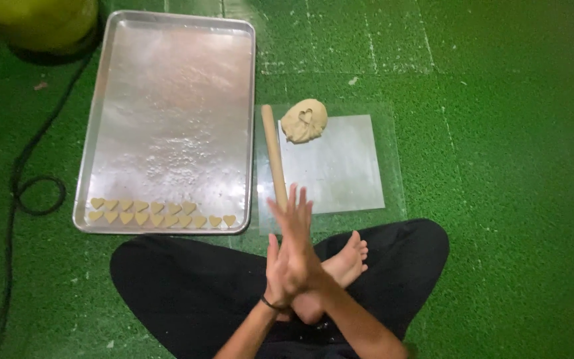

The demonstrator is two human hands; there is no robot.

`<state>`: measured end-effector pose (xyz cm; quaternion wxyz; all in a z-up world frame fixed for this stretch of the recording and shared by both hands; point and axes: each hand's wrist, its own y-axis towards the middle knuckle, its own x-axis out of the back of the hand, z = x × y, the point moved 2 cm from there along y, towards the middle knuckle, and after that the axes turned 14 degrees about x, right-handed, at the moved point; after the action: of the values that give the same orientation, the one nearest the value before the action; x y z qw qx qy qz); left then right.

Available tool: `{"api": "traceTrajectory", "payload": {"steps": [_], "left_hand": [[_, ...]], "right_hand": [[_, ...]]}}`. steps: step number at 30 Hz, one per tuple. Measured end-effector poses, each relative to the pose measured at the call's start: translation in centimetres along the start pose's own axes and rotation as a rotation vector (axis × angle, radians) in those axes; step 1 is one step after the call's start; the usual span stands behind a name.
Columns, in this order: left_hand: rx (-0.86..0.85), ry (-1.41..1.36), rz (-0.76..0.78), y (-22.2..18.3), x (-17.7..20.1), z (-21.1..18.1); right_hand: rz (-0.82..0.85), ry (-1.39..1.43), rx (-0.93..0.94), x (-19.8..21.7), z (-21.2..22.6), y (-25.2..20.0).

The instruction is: The person is sitting on the floor, rolling out small pieces of dough with a rolling pin and using a heart-shaped cutter to create small heart-shaped pieces, which are then placed on a metal tray.

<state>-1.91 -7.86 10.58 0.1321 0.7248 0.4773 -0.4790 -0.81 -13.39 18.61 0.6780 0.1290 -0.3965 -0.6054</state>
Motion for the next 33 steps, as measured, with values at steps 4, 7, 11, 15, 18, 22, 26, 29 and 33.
{"api": "traceTrajectory", "payload": {"steps": [4, 7, 11, 15, 18, 22, 26, 29, 33], "left_hand": [[-0.157, -0.229, 0.261, 0.1, 0.4, -3.3], [-0.146, -0.288, 0.233, 0.5, -1.2, -2.4], [-0.238, -0.025, 0.063, 1.0, -1.5, -2.8], [-0.283, 0.007, -0.005, 0.3, -0.7, -2.8], [-0.457, 0.824, -0.230, 0.1, -0.8, -0.9], [-0.086, -0.258, 0.178, 1.4, 1.2, -1.1], [-0.146, -0.561, 0.264, 1.4, 4.1, -1.0], [-0.273, -0.284, 0.165, 1.5, 4.7, 0.1], [-0.366, 0.008, 0.088, 0.8, 4.2, 1.8]], "right_hand": [[0.026, 0.109, 0.119, -0.3, 1.8, 0.3], [0.131, 0.076, 0.079, -0.2, 0.9, 0.2], [-0.136, 0.120, 0.227, -1.7, -0.2, -0.4], [0.073, 0.139, 0.133, -1.2, -0.8, -1.7], [-0.114, 0.136, -0.027, -0.8, -3.9, -2.9], [0.008, 0.218, 0.037, -1.4, -1.7, -3.6], [-0.053, -0.060, 0.006, -2.3, -4.8, -4.0], [-0.326, -0.157, -0.020, -3.1, -0.2, 0.4], [0.093, 0.212, 0.044, -2.4, -1.0, -3.1]]}}
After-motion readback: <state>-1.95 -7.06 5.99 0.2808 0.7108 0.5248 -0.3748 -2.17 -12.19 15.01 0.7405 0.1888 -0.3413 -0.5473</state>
